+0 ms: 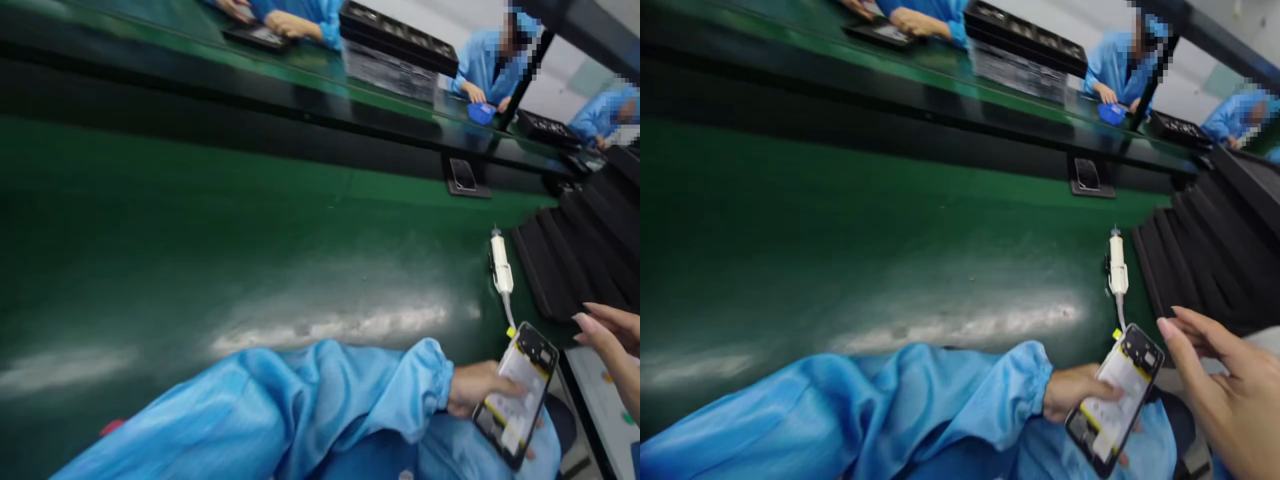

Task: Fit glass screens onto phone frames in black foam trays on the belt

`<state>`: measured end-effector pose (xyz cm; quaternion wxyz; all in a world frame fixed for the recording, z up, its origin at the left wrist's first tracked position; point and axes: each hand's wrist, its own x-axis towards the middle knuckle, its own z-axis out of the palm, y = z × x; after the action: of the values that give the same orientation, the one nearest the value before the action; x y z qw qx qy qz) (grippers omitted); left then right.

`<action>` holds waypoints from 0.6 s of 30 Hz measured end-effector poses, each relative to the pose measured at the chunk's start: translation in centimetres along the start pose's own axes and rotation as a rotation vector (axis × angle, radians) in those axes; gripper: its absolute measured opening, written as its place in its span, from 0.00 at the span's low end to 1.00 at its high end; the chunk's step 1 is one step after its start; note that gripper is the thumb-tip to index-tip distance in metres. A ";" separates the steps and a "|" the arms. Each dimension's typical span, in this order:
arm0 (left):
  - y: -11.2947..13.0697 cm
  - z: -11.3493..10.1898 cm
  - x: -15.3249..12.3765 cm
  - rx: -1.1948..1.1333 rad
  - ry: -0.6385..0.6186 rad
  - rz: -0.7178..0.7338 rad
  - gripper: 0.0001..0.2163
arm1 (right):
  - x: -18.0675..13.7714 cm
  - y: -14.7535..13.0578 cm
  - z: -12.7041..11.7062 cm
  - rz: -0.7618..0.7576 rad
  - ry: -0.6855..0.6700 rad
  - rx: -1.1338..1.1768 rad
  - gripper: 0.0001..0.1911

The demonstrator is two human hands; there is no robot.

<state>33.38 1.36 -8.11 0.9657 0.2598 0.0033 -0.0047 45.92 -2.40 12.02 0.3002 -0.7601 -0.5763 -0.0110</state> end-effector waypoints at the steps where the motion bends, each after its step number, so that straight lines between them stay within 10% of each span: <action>1: -0.4 0.1 0.3 -0.023 -0.005 -0.029 0.26 | -1.3 1.7 -0.2 0.041 0.045 -0.078 0.29; 8: 0.9 1.6 2.9 0.505 0.133 0.012 0.32 | -5.9 6.8 4.6 0.395 -0.023 -0.085 0.52; 12: 1.0 3.5 5.0 0.932 0.127 0.074 0.36 | -7.2 6.7 5.9 0.338 0.197 -0.094 0.40; 18: 1.9 2.3 4.4 1.273 -0.068 0.187 0.33 | -7.2 14.3 -2.0 0.269 0.485 -0.232 0.30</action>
<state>37.81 1.78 -5.17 0.6185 0.7808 -0.0536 0.0702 56.79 -11.88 4.72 0.3388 -0.8340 -0.3769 -0.2182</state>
